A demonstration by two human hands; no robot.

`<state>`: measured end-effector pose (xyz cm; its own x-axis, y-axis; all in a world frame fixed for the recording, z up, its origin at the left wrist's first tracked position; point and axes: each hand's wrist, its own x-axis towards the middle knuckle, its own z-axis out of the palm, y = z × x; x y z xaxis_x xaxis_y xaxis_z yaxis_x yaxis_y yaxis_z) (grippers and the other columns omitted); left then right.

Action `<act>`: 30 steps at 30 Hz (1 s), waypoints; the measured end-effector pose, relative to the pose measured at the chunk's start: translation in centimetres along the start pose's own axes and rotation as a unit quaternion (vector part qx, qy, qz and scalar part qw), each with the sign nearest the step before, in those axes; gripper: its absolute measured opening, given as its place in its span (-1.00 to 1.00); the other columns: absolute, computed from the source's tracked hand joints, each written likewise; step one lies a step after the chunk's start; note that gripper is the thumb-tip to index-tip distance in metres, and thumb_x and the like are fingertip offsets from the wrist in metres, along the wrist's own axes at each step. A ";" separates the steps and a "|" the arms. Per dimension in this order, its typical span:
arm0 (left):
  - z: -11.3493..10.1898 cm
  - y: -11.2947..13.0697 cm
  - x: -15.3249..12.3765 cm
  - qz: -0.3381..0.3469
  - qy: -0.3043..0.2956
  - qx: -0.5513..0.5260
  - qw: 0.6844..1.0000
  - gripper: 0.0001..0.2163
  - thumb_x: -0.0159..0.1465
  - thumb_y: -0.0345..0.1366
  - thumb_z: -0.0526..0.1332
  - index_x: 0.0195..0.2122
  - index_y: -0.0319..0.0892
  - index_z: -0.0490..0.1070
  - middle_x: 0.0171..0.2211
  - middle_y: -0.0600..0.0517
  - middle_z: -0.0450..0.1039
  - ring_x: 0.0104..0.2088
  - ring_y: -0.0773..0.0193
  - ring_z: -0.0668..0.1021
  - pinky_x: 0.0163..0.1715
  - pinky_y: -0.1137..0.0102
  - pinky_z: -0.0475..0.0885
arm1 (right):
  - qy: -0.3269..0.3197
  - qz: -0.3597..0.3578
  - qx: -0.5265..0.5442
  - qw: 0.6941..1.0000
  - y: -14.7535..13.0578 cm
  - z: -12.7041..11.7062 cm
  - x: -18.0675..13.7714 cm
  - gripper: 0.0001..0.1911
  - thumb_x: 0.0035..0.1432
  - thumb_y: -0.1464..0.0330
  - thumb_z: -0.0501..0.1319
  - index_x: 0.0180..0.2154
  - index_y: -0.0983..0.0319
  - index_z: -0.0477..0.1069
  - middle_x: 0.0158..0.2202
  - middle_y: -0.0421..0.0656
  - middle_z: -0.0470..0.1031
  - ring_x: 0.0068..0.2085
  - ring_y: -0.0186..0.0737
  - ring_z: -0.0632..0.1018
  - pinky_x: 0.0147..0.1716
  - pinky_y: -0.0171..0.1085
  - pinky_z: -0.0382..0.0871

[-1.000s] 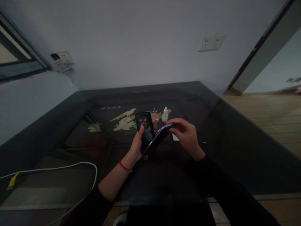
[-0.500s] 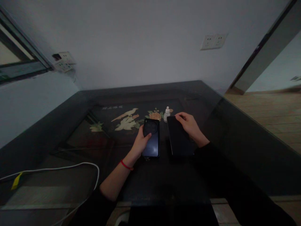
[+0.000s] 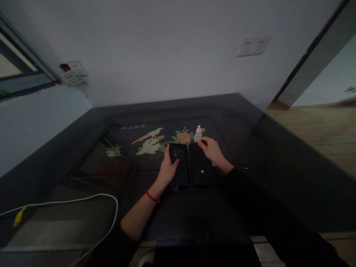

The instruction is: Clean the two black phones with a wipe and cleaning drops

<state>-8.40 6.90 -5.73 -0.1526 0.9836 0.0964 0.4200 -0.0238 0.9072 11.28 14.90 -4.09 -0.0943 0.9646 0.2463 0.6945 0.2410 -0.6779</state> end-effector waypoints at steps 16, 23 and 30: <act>-0.2 1.6 -1.6 0.027 -0.019 0.377 0.926 -0.47 0.31 -0.29 0.05 0.31 -0.08 0.04 0.15 -0.18 0.25 0.11 -0.01 0.30 0.00 0.11 0.30 | -0.058 0.040 -0.132 0.989 -1.8 0.7 -0.5 -0.76 0.30 0.32 0.07 -0.19 0.27 0.47 -0.23 0.00 0.59 -0.18 -0.11 0.59 -0.23 -0.27 0.34; -0.1 1.5 -1.7 0.028 -0.017 0.400 0.916 -0.51 0.32 -0.26 0.02 0.29 -0.09 0.10 0.17 -0.21 0.20 0.15 -0.03 0.27 0.03 0.09 0.27 | -0.060 0.024 -0.220 0.973 -2.6 1.0 -1.1 -0.70 0.33 0.30 0.00 -0.12 0.33 0.41 -0.15 0.10 0.51 -0.16 -0.05 0.55 -0.20 -0.20 0.35; -0.1 1.6 -1.7 0.030 -0.015 0.406 0.913 -0.51 0.32 -0.25 0.02 0.29 -0.08 0.11 0.17 -0.21 0.21 0.14 -0.02 0.28 0.03 0.08 0.27 | -0.037 -0.015 -0.256 0.966 -2.2 1.2 -1.4 -0.68 0.34 0.31 -0.03 -0.13 0.35 0.42 -0.08 0.12 0.43 0.03 0.03 0.38 -0.11 -0.16 0.33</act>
<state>-7.57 5.19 -4.43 -0.0885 0.9897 0.1129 0.9538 0.0516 0.2960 8.97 13.10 -3.78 -0.1578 0.9674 0.1983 0.9506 0.2032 -0.2346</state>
